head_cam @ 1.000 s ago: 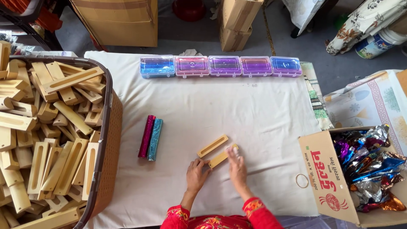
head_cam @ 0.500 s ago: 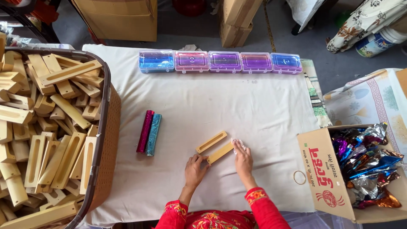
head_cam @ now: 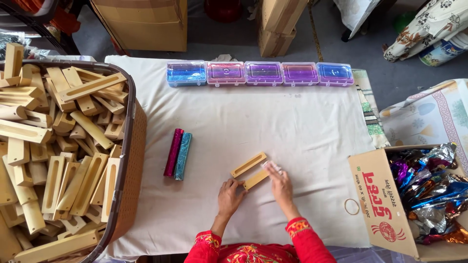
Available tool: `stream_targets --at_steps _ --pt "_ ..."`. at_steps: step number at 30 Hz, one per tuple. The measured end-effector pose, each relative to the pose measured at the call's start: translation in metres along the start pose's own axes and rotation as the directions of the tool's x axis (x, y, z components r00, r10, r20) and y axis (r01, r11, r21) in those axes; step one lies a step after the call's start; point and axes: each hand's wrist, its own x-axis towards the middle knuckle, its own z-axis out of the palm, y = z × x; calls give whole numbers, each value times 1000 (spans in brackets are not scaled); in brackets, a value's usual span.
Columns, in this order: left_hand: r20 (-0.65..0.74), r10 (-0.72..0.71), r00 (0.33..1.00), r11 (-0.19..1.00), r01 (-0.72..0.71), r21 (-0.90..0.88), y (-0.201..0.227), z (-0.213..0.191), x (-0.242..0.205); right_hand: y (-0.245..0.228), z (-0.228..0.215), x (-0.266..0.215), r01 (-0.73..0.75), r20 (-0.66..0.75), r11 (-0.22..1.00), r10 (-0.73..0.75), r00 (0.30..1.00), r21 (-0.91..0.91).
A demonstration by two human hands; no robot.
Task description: Cleaning small wooden slotted components using a white cloth.
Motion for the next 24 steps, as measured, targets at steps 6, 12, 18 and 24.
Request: stream_targets --at_steps 6,12,18,24 --pt "-46 24 999 1000 -24 6 8 -2 0 12 9 -23 -48 -281 995 71 957 87" --pt "-104 17 994 999 -12 52 2 15 2 16 -15 -59 46 -136 996 -56 989 -75" --pt "-85 -1 996 995 -7 -95 -6 12 -9 23 -4 -43 -127 -85 991 131 988 50" --pt "-6 -101 995 983 98 -153 5 1 -5 -66 18 -43 251 13 965 -252 968 71"
